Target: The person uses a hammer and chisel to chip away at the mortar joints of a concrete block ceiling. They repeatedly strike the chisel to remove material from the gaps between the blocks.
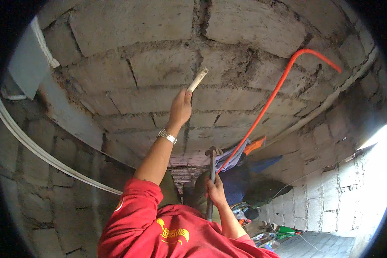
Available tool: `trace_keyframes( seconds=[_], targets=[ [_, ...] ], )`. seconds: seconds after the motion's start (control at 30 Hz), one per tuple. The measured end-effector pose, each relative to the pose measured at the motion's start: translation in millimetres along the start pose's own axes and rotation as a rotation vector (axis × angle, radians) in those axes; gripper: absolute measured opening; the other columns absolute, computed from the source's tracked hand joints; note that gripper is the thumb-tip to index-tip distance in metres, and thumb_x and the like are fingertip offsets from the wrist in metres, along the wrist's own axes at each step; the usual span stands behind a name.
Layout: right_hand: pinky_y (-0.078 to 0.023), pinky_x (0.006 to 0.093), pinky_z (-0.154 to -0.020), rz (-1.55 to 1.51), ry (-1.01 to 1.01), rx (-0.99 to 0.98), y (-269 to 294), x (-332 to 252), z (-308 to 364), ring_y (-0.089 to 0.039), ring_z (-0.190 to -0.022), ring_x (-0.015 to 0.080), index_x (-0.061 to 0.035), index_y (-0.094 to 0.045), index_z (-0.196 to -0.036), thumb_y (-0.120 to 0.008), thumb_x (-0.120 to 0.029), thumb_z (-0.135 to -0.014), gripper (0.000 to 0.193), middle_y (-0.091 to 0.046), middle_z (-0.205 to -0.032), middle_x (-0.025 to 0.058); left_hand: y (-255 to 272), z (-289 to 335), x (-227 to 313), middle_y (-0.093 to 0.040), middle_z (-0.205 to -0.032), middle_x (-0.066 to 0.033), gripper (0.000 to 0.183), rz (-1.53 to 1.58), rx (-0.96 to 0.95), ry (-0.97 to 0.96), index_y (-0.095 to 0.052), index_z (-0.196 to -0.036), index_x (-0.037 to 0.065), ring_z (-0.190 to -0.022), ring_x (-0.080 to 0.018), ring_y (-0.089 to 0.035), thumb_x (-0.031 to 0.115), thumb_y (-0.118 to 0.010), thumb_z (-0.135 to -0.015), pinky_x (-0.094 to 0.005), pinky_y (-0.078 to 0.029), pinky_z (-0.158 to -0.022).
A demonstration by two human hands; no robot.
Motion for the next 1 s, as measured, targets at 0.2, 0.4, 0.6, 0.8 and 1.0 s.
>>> trace_keyframes(
  seconds=[0.2, 0.4, 0.6, 0.8, 1.0],
  targets=[
    [-0.041, 0.0282, -0.043, 0.085, 0.200, -0.084, 0, -78, 5, -0.049, -0.047, 0.0118, -0.0051, -0.050, -0.113, -0.054, -0.014, -0.096, 0.020, -0.049, -0.066, 0.0011, -11, 3, -10, -0.063, -0.099, -0.0278, 0.044, 0.006, -0.098, 0.161, -0.052, -0.116, 0.000, -0.096, -0.0490, -0.059, 0.039, -0.033, -0.108, -0.0539, -0.045, -0.080],
    [-0.047, 0.0297, -0.057, 0.390, 0.828, 0.060, -19, -176, -9, -0.055, -0.060, 0.0129, 0.0010, -0.057, -0.118, -0.060, -0.018, -0.097, 0.029, -0.061, -0.073, 0.0045, -19, 0, -19, -0.063, -0.096, -0.0311, 0.047, 0.007, -0.159, 0.171, -0.051, -0.122, 0.001, -0.092, -0.0513, -0.060, 0.040, -0.030, -0.107, -0.0569, -0.046, -0.078],
    [-0.052, 0.0393, -0.063, 0.573, 0.875, 0.294, -10, -168, -175, -0.066, -0.068, 0.0392, -0.0023, -0.069, -0.097, -0.064, -0.022, -0.090, 0.022, -0.067, -0.077, 0.0204, -32, -6, -27, -0.064, -0.086, -0.0314, 0.044, -0.002, -0.043, -0.074, -0.050, -0.124, 0.001, -0.084, -0.0515, -0.061, 0.038, -0.033, -0.107, -0.0583, -0.046, -0.072],
    [-0.053, 0.0423, -0.063, 0.975, 0.782, 0.295, -41, -214, -141, -0.068, -0.071, 0.0383, -0.0035, -0.070, -0.100, -0.065, -0.029, -0.092, 0.027, -0.068, -0.081, 0.0236, -13, 4, -28, -0.065, -0.083, -0.0294, 0.045, -0.036, -0.044, 0.069, -0.048, -0.128, 0.000, -0.081, -0.0512, -0.062, 0.037, -0.035, -0.107, -0.0570, -0.047, -0.068],
    [-0.053, 0.0418, -0.063, 0.812, 1.023, 0.285, -16, -186, -169, -0.069, -0.073, 0.0385, -0.0031, -0.070, -0.102, -0.063, -0.023, -0.093, 0.023, -0.068, -0.083, 0.0230, -25, 3, -20, -0.065, -0.084, -0.0306, 0.045, -0.025, -0.141, 0.129, -0.047, -0.129, 0.000, -0.080, -0.0492, -0.064, 0.038, -0.036, -0.106, -0.0560, -0.048, -0.065]
  ],
)
Point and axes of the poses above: each hand's wrist, its own z-axis away from the middle knuckle, its own y-axis out of the back of the hand, x = y × z, the point moved 2 cm from there along -z, towards the middle knuckle
